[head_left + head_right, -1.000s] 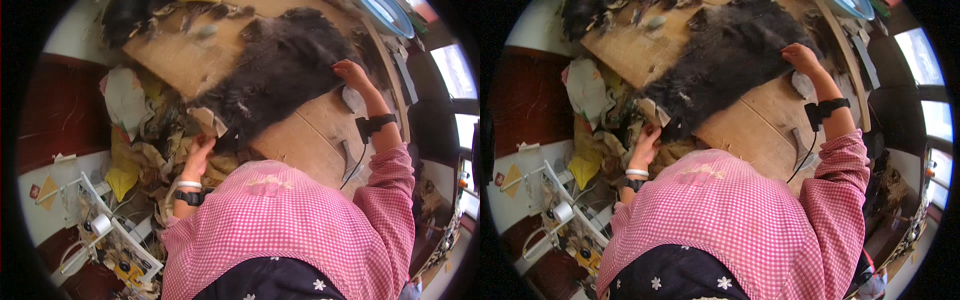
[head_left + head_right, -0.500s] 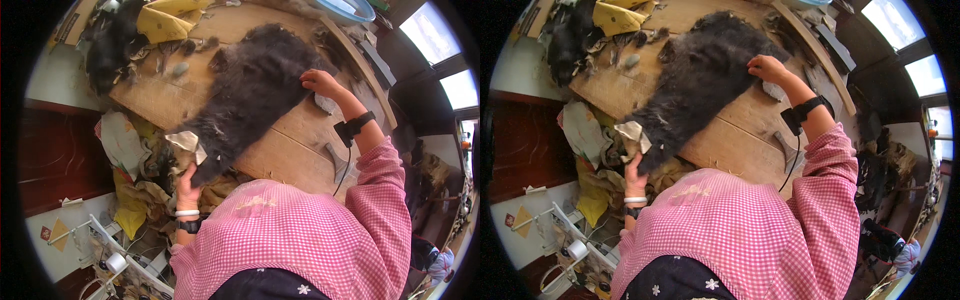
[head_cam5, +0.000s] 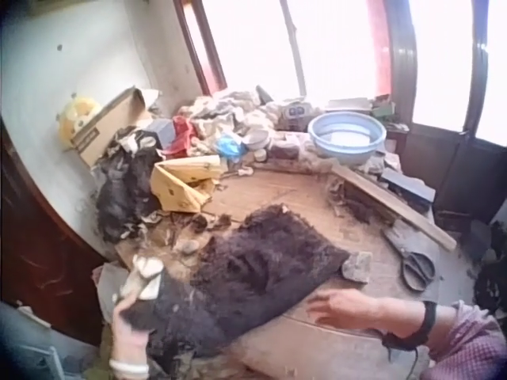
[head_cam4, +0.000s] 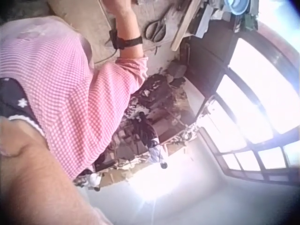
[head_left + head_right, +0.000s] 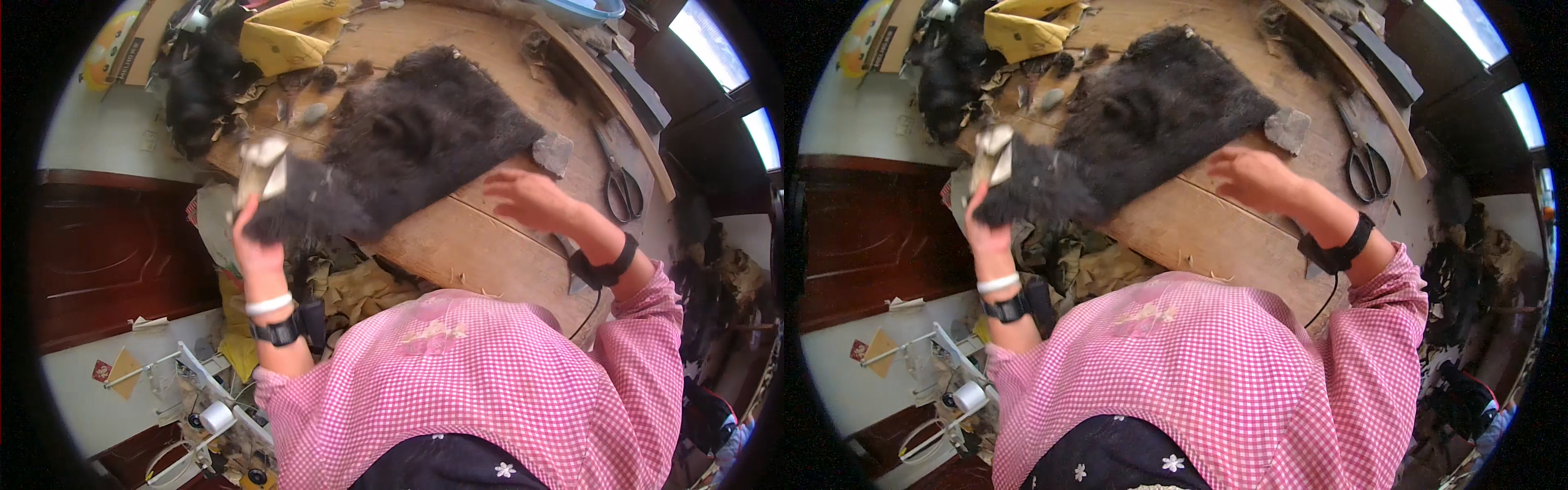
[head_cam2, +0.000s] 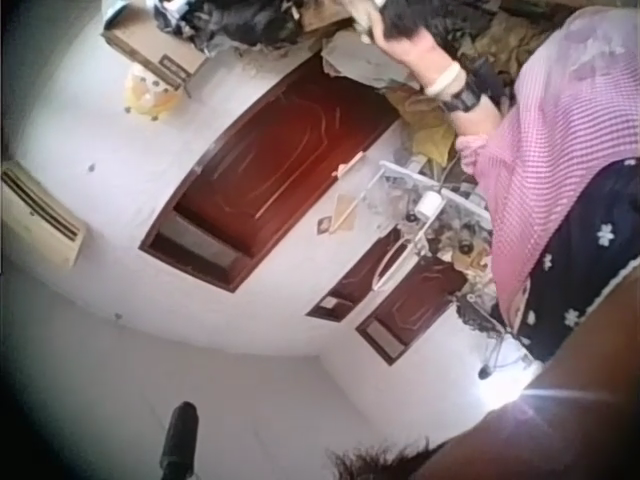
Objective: The recorder trims, sorts, and organizes animal pelts and leather scraps on a workshop table.
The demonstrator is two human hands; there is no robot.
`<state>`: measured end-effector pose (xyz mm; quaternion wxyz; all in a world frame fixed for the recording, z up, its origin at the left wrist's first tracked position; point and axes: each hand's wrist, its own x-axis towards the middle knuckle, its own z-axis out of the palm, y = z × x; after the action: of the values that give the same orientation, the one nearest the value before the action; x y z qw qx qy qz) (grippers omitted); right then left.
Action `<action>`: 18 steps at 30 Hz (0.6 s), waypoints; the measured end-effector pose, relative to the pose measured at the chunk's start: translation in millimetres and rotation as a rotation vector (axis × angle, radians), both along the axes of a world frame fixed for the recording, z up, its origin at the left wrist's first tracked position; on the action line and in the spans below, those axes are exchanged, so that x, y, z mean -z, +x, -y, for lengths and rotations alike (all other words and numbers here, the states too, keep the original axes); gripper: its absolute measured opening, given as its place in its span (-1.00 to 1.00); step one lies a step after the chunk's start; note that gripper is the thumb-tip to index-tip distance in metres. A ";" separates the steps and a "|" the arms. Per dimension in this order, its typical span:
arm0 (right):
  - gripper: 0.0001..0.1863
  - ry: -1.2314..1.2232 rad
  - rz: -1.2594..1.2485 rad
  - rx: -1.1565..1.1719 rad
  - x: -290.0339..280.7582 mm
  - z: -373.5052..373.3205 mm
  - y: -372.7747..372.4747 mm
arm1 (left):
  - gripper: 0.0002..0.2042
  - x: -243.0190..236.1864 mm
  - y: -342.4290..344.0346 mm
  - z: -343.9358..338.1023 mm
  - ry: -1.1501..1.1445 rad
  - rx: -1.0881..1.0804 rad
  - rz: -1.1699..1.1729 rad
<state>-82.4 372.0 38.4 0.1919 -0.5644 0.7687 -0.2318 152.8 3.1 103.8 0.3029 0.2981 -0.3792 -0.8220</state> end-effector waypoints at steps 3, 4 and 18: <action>-0.60 0.111 -0.045 -0.172 7.1 2.3 35.5 | -0.65 -49.9 -72.1 -38.4 -0.066 0.305 -0.187; -0.60 0.109 -0.047 -0.163 8.0 0.4 43.1 | -0.58 -59.4 -100.0 -61.9 -0.083 0.290 -0.244; -0.33 0.101 -0.337 -0.337 35.7 -20.2 61.1 | -0.53 91.4 -136.3 -91.0 -0.154 0.320 0.504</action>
<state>-21.3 392.2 2.7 0.1249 -0.7051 0.6954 -0.0605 16.4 94.1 12.4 0.0877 0.4054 -0.5456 -0.7282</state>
